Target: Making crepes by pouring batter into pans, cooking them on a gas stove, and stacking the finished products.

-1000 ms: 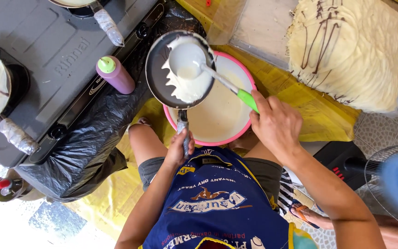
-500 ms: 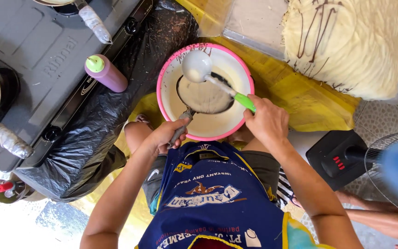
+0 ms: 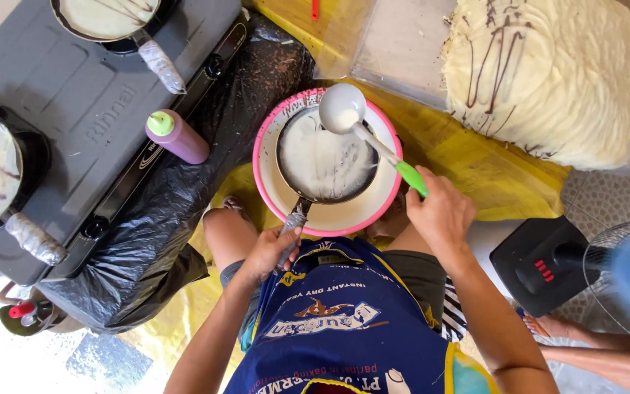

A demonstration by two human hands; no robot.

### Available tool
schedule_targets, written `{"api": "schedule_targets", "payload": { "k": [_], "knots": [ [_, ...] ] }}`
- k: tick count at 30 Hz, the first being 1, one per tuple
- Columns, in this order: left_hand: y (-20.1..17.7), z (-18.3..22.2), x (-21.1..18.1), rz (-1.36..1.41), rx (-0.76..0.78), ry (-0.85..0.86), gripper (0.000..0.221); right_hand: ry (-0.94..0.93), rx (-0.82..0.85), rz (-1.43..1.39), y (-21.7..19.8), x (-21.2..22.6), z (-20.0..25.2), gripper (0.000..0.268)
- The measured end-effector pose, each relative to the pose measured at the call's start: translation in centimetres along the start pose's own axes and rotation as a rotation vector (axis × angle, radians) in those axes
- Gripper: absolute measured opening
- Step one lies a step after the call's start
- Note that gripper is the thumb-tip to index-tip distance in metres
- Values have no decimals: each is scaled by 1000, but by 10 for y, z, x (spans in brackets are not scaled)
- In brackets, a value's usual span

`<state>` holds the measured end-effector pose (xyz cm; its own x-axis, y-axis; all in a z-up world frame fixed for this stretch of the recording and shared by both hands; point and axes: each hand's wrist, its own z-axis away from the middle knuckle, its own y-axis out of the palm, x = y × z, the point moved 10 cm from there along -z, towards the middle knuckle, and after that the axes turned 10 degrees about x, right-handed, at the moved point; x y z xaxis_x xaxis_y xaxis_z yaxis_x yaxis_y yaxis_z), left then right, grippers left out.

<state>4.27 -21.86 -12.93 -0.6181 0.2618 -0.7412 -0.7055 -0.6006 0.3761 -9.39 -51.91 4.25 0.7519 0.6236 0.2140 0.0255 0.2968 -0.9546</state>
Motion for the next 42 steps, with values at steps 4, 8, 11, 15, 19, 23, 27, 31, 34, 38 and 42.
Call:
{"api": "schedule_targets", "payload": {
  "k": [4,8,11,15,19,23,27,31,34,38,42],
  "knots": [
    [17,0,-6,47,54,30,41,-39,-39,-61,-2,12,6,45],
    [25,5,-14,80,58,38,41,37,-23,-151,0,7,-1,44],
    [17,16,-25,23,-11,22,43,136,26,-214,28,-45,-16,44],
    [-19,28,-52,-439,-169,-109,47,226,131,-196,35,-61,-12,43],
    [-37,48,-99,-1371,-519,102,54,172,292,8,85,-63,-15,47],
    [4,90,-118,-1918,-939,590,52,79,455,42,116,-28,5,47],
    [26,98,-122,-2037,-998,590,44,-8,503,220,165,-24,0,35],
    [18,81,-101,-2081,-1043,594,42,13,621,180,161,-3,9,44],
    [27,83,-102,-2115,-1085,591,41,10,675,165,144,17,14,46],
    [-11,45,-56,-1891,-954,552,44,-40,729,169,140,20,10,37],
    [-12,43,-72,-1848,-962,461,48,117,650,371,107,24,-30,51]
  ]
}}
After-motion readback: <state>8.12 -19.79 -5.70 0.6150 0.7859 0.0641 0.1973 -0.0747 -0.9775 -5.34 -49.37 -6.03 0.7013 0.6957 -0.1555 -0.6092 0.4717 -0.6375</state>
